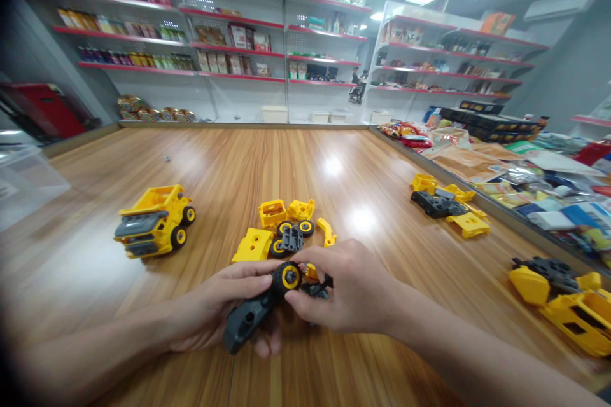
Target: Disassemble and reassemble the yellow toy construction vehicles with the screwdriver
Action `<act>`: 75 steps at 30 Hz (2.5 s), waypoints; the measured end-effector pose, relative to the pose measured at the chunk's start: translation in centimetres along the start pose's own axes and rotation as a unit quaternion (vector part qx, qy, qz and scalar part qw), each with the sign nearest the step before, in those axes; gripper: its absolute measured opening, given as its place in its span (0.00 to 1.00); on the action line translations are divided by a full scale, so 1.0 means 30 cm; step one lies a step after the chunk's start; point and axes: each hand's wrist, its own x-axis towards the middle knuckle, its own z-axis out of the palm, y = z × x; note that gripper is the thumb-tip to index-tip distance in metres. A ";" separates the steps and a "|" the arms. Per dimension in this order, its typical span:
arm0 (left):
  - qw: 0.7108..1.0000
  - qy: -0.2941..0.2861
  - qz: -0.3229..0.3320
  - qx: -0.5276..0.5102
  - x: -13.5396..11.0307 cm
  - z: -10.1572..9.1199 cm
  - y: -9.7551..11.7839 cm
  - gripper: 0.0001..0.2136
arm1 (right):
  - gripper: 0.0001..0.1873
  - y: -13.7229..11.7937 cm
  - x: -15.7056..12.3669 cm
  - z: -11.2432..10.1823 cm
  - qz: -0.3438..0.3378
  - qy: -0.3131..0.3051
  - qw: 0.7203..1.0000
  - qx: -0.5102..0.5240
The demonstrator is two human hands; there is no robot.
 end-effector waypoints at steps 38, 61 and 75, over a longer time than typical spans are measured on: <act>0.997 -0.002 0.024 0.072 0.014 -0.011 -0.030 0.06 | 0.09 0.012 -0.007 -0.027 -0.050 -0.083 0.994 -0.054; 0.994 0.043 0.030 0.095 0.006 0.011 -0.023 0.11 | 0.09 0.011 -0.006 -0.025 -0.072 -0.049 0.991 -0.105; 0.993 0.021 0.112 0.013 -0.002 -0.012 -0.032 0.22 | 0.13 0.012 -0.004 -0.028 -0.047 -0.078 0.986 -0.138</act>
